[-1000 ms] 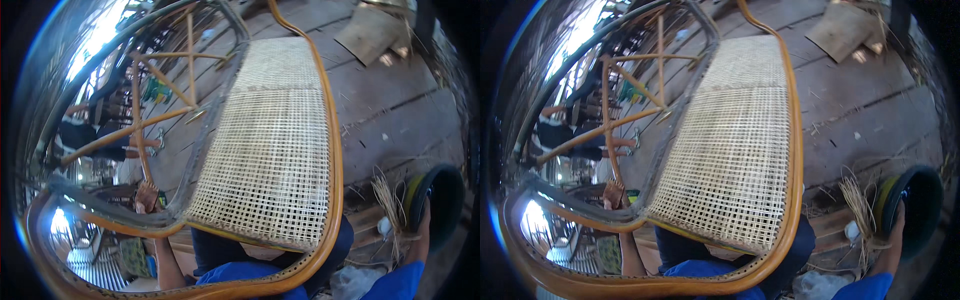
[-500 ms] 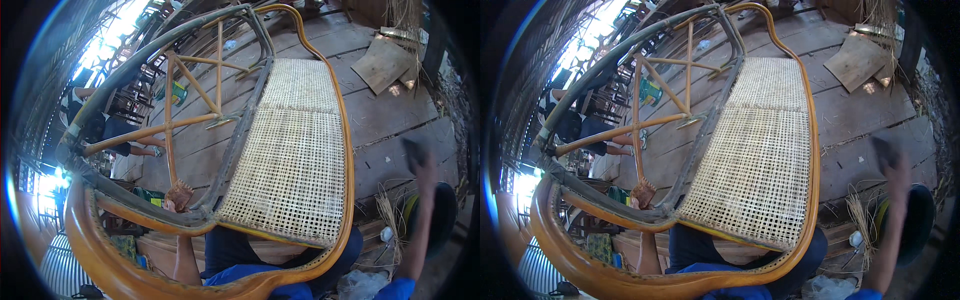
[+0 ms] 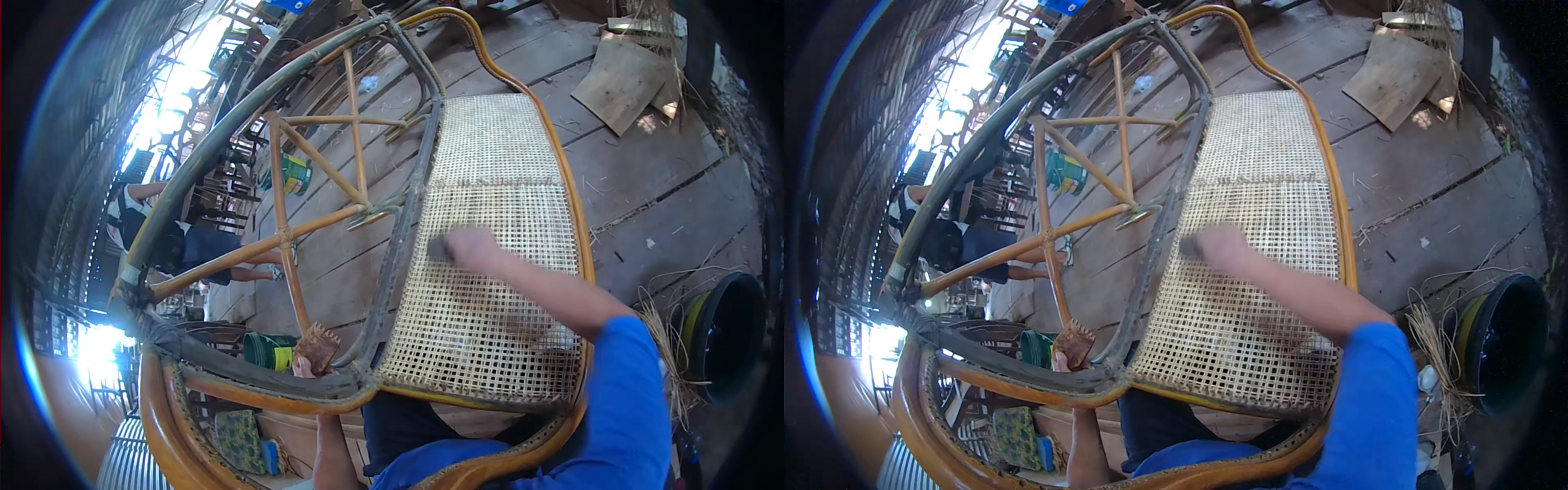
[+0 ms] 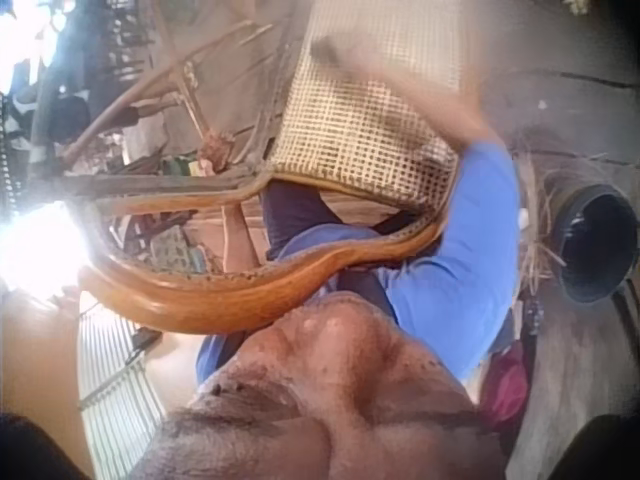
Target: Replacing or securing woven cane webbing on a rattan chair using a hammer and wooden block.
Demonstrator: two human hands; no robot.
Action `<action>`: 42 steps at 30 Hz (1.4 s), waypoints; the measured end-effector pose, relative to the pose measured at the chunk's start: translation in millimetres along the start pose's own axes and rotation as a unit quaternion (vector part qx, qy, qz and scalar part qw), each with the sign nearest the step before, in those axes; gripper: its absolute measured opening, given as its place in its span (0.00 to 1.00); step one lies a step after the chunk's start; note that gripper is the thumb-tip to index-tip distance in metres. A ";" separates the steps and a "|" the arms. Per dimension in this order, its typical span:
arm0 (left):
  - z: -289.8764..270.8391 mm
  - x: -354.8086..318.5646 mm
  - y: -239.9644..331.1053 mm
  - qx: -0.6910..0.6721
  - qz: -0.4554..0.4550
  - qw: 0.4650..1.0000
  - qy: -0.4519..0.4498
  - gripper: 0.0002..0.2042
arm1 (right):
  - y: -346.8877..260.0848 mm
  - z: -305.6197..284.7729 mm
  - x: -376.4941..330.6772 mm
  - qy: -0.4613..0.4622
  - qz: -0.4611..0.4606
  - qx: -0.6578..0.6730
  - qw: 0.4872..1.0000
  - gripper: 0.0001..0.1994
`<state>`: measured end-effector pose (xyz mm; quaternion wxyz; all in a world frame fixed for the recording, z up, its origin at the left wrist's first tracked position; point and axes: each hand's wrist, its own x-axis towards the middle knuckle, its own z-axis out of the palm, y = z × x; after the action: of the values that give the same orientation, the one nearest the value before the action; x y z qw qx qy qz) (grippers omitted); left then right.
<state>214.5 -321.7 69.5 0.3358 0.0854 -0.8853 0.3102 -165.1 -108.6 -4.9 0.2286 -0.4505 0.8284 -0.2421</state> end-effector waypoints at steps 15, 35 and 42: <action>-15.4 32.5 15.7 0.062 0.031 0.998 0.015 0.22 | 33.7 15.2 112.1 0.113 0.031 0.060 0.991 0.10; 7.4 -4.0 -4.3 -0.437 -0.261 0.859 -0.059 0.16 | -31.2 0.8 -168.9 -0.115 -0.077 0.109 0.984 0.13; 17.2 12.1 16.3 -0.551 -0.243 0.798 -0.029 0.18 | 93.2 -25.7 -137.5 0.372 0.204 0.193 0.885 0.17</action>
<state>190.1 -318.5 59.4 0.3648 0.1069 -0.8664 -0.3238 -172.4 58.7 -19.3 0.0303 -0.0952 0.8634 -0.4945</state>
